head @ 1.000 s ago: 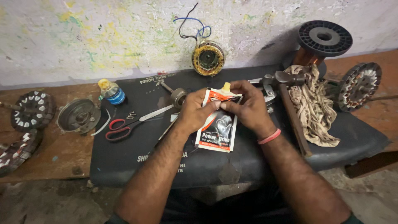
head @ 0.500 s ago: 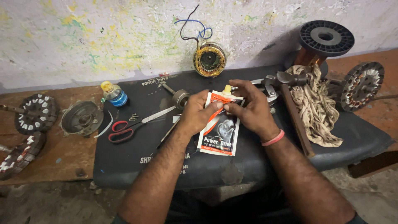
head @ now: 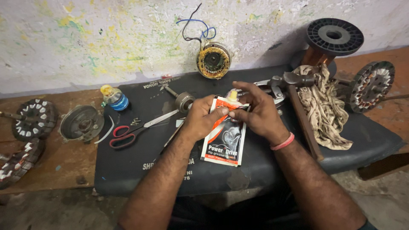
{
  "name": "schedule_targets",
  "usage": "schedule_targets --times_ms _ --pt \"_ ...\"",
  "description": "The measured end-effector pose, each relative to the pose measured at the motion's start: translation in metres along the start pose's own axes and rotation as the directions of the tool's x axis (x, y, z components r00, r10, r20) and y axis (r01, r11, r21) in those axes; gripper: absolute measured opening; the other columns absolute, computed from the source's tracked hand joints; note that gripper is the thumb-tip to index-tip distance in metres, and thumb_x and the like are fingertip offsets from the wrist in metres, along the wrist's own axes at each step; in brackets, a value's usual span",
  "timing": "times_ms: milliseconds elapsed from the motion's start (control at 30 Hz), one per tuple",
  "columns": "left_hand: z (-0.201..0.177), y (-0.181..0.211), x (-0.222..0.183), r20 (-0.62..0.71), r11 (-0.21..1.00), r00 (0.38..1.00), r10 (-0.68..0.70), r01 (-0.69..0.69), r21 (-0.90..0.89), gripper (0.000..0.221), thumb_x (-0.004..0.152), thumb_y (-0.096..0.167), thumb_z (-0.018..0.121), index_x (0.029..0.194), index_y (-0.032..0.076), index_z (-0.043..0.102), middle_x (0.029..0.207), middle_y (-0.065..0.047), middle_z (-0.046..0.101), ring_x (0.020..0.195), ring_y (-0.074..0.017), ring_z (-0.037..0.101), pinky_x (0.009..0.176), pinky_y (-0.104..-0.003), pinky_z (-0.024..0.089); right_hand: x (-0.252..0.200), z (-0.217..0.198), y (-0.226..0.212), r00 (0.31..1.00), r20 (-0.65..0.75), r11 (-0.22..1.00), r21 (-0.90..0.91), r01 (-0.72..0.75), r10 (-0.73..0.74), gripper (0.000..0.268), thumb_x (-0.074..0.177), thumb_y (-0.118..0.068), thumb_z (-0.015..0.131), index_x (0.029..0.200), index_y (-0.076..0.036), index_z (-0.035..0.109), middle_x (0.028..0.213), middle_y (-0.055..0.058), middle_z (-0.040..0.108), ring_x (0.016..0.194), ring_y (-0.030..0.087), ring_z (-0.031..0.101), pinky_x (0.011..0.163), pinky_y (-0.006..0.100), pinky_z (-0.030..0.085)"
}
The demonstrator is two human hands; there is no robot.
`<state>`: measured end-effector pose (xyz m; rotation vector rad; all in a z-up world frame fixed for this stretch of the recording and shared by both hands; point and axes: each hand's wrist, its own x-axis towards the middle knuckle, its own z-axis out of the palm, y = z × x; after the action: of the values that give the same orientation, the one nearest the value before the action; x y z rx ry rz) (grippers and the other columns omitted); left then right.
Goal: The person uses a hammer to tap a cylindrical metal part, then applies grease from a tube onto the part and spreads it by hand. They wipe the part with a cloth, insert a small ring, and later handle a stator with wires, using a metal rod to adjust or clean it.
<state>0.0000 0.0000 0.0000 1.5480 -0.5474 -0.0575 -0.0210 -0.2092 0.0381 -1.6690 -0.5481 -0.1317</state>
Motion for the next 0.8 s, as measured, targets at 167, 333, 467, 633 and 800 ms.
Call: schedule_targets --times_ms 167,333,467,633,800 --pt "0.0010 -0.0001 0.0007 0.023 0.998 1.000 -0.017 0.018 -0.057 0.017 0.099 0.010 0.065 0.112 0.000 0.069 0.099 -0.002 0.076 0.089 -0.0049 0.066 0.082 -0.024 0.055 0.0001 -0.0005 -0.0045 0.998 0.028 0.999 -0.013 0.050 -0.049 0.070 0.080 0.006 0.080 0.144 -0.002 0.052 0.106 0.011 0.075 0.096 0.012 0.071 0.083 0.026 0.060" --pt "-0.0002 0.0004 -0.0010 0.027 0.999 0.999 -0.024 0.025 -0.027 0.016 0.100 0.009 0.065 0.111 -0.001 0.069 0.098 -0.003 0.075 0.088 -0.0052 0.066 0.080 -0.024 0.055 -0.0004 0.0006 -0.0058 0.999 0.021 0.998 0.043 -0.050 0.050 0.066 0.081 0.005 0.079 0.142 -0.003 0.054 0.099 0.010 0.076 0.087 0.011 0.071 0.073 0.026 0.061" --pt "0.0002 0.0010 -0.0010 0.052 0.994 0.998 -0.031 0.036 -0.102 0.016 0.100 0.009 0.064 0.112 -0.001 0.069 0.099 -0.003 0.075 0.088 -0.0057 0.066 0.080 -0.025 0.055 0.0000 0.0000 -0.0043 0.999 0.032 0.999 0.033 -0.024 0.023 0.066 0.080 0.006 0.080 0.141 -0.003 0.055 0.099 0.010 0.076 0.087 0.010 0.071 0.074 0.025 0.061" --pt "0.0006 -0.0002 -0.0013 0.054 0.993 0.998 -0.027 0.033 -0.113 0.017 0.100 0.009 0.064 0.113 -0.001 0.069 0.099 -0.003 0.075 0.088 -0.0057 0.066 0.080 -0.025 0.056 -0.0006 -0.0012 -0.0030 0.999 0.050 0.998 0.068 -0.018 0.015 0.065 0.081 0.007 0.079 0.140 -0.003 0.055 0.098 0.009 0.076 0.087 0.010 0.070 0.074 0.025 0.060" --pt "0.0002 0.0011 -0.0016 0.067 0.991 0.997 -0.027 0.035 -0.129 0.015 0.101 0.009 0.065 0.112 -0.001 0.070 0.098 -0.003 0.075 0.086 -0.0059 0.066 0.079 -0.025 0.056 -0.0005 -0.0015 -0.0014 0.998 0.053 0.997 0.079 -0.020 0.016 0.064 0.080 0.007 0.079 0.139 -0.003 0.055 0.099 0.009 0.075 0.089 0.010 0.070 0.076 0.025 0.060"
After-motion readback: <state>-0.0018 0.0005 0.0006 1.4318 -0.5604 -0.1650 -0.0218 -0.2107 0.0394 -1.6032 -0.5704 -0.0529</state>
